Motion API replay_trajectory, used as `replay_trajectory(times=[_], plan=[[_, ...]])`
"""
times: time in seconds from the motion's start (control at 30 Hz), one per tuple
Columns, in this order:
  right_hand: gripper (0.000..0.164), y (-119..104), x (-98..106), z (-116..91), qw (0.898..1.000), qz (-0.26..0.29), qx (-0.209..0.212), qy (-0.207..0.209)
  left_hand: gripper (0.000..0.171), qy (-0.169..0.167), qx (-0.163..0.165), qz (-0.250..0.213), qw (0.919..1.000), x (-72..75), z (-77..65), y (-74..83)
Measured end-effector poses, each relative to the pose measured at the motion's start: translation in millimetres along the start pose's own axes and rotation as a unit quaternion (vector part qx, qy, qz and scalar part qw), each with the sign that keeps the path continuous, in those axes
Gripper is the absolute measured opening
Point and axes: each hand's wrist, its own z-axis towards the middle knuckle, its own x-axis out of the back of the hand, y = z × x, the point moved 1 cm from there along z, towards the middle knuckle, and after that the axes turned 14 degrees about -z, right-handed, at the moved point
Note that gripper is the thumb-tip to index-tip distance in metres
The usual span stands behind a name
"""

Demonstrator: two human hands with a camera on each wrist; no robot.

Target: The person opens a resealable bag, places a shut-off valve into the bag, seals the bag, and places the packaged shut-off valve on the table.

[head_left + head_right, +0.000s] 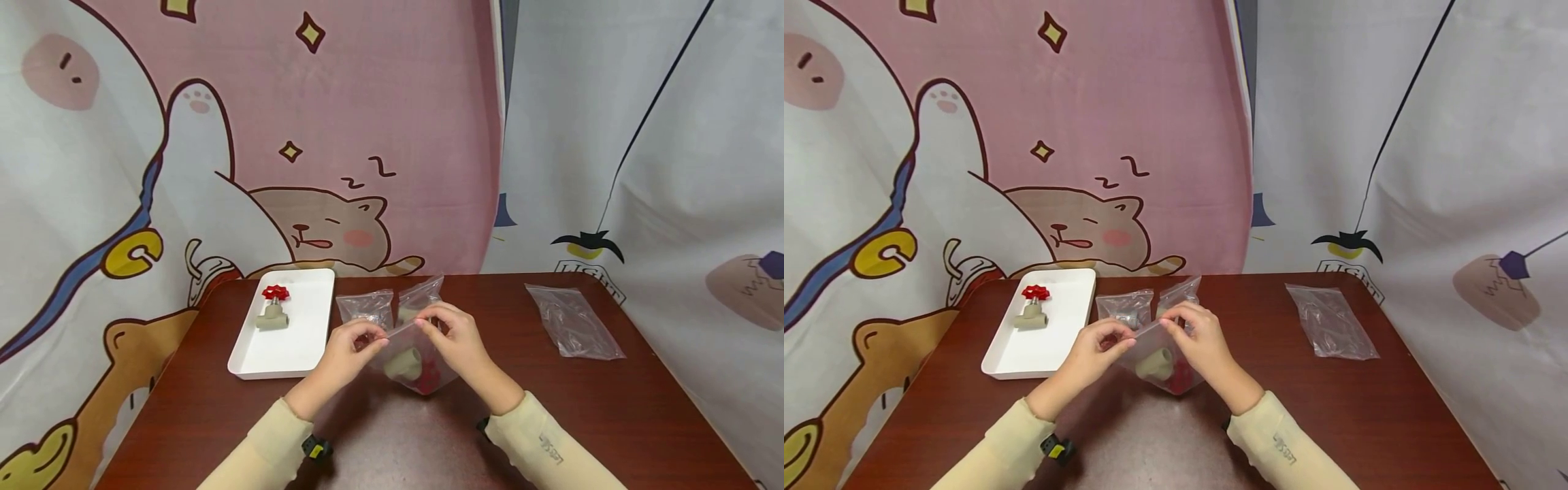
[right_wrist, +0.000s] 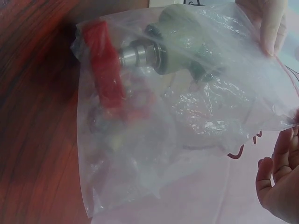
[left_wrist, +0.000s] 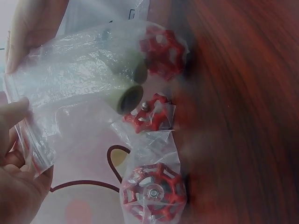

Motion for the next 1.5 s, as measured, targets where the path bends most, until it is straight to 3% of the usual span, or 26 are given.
replay_trajectory(times=[0.6,0.9,1.03,1.27,1.5], plan=[[0.008,-1,1,1,1.000,-0.007,-0.008,-0.001,0.005,0.008,0.024,-0.010,0.9996,1.1,-3.8,-3.2],[0.012,35,-12,-6,1.000,-0.013,-0.009,0.016,0.006,0.006,0.024,-0.010,0.9996,7.6,-10.6,-12.1],[0.012,40,-12,-6,1.000,-0.016,-0.015,0.011,0.005,0.014,0.022,-0.016,0.9995,9.5,-12.7,-13.9],[0.009,23,-6,-2,1.000,0.002,-0.018,0.011,0.007,0.024,0.000,-0.014,0.9996,9.4,-13.7,-13.8],[0.008,4,5,2,1.000,0.001,-0.012,0.009,0.006,0.017,0.026,-0.020,0.9993,12.9,-15.1,-15.3]])
